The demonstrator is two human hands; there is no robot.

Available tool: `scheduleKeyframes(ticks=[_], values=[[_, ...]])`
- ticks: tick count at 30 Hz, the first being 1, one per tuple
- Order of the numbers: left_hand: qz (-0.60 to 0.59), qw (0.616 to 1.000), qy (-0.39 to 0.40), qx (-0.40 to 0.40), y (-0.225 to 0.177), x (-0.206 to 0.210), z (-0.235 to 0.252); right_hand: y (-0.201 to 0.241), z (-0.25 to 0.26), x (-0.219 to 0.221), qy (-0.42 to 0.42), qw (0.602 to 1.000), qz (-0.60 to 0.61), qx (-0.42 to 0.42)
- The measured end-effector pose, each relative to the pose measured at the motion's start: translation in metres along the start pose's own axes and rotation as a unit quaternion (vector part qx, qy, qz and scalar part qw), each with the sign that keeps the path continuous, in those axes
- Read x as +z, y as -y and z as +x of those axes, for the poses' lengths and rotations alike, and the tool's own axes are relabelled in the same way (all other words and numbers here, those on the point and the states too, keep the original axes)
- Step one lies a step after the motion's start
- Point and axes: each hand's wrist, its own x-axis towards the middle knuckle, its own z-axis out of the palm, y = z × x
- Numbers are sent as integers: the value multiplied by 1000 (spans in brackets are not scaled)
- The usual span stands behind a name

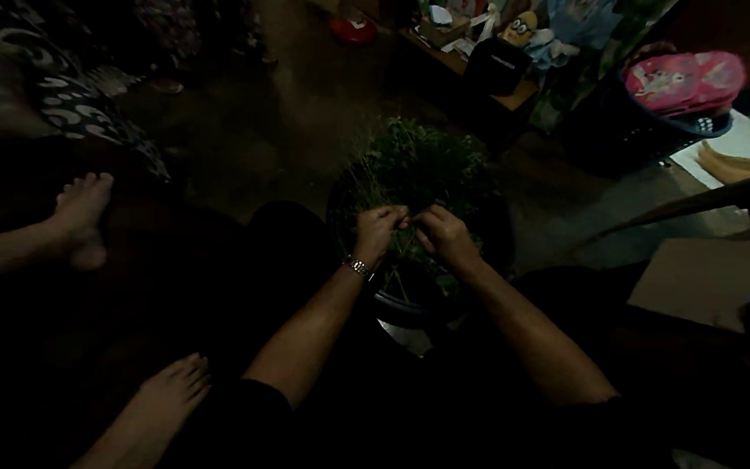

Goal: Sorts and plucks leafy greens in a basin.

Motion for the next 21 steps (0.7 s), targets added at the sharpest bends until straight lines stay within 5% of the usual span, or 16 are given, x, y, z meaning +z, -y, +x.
scheduleKeyframes(ticks=[5,9,14,18,21], values=[[5,998,-50,-24,-7,-11,13,-2,-2,-19,8,997,18,76],[72,995,-61,-23,-6,-15,19,-22,0,-35,39,976,-12,215],[271,957,63,-83,7,-14,27,-55,2,-9,176,909,-49,374],[362,923,94,-87,29,-10,38,-79,-2,45,295,829,50,473],[400,901,96,-139,32,-6,37,-84,-7,86,200,760,172,594]])
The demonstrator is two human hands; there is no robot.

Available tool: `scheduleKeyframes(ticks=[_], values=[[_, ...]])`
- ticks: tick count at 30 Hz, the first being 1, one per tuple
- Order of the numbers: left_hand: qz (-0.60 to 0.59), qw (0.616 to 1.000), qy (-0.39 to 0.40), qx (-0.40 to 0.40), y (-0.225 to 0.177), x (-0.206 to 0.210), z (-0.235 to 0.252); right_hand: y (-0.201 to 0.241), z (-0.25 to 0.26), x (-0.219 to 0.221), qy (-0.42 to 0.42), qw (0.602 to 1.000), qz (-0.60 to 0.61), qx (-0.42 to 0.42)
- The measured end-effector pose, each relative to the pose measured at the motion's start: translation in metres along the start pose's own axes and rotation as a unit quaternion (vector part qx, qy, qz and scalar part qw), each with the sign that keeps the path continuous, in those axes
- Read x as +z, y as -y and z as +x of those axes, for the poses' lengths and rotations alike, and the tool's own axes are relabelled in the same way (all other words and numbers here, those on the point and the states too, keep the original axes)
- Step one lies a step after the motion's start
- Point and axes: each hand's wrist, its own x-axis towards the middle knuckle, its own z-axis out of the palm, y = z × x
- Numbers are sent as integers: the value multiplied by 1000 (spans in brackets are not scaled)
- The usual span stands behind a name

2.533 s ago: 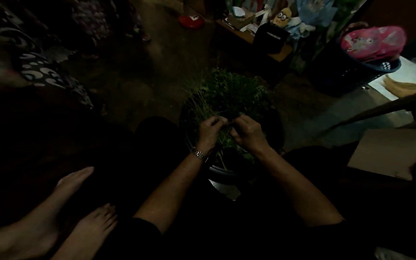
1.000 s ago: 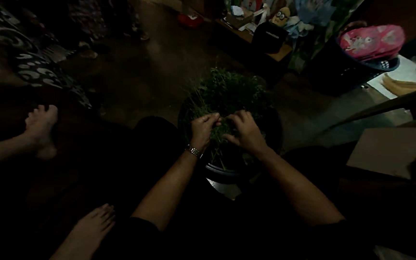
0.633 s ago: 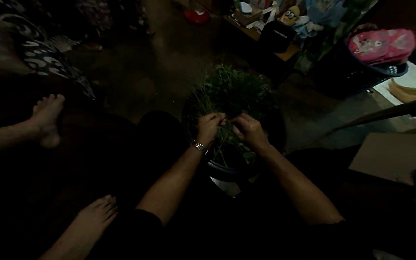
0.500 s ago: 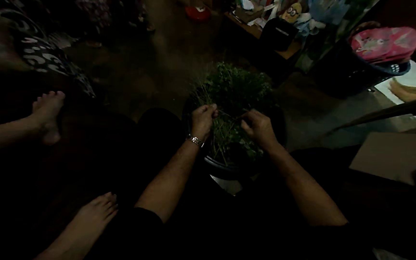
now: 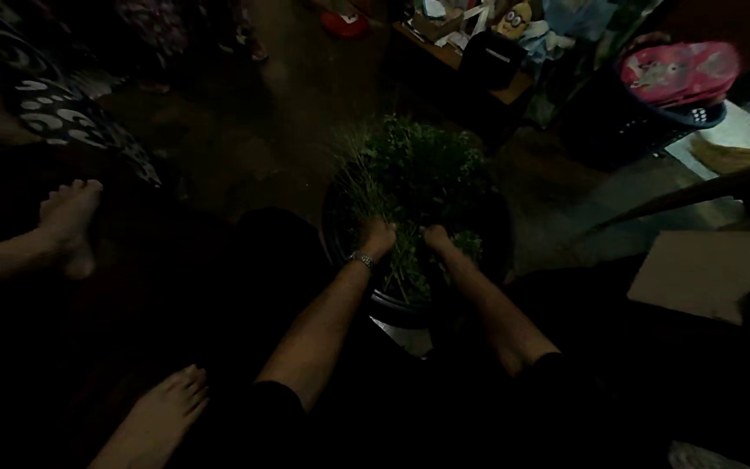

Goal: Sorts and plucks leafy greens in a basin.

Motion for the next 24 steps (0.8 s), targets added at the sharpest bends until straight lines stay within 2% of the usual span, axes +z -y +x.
scheduleKeyframes(ticks=[2,5,9,13,18,24], values=[[34,999,2,-8,1,2,-2,1,3,18,-41,996,69,35],[71,997,20,10,4,1,1,-2,9,32,-77,989,128,12],[37,996,14,76,3,-1,1,6,-13,19,-123,970,211,-13],[-53,993,31,98,-4,-4,-2,7,-41,13,-103,971,202,-70],[-146,985,72,50,-13,-1,3,18,-92,34,-53,970,223,-77],[-255,965,38,46,-21,7,7,19,-115,42,-47,957,272,-87]])
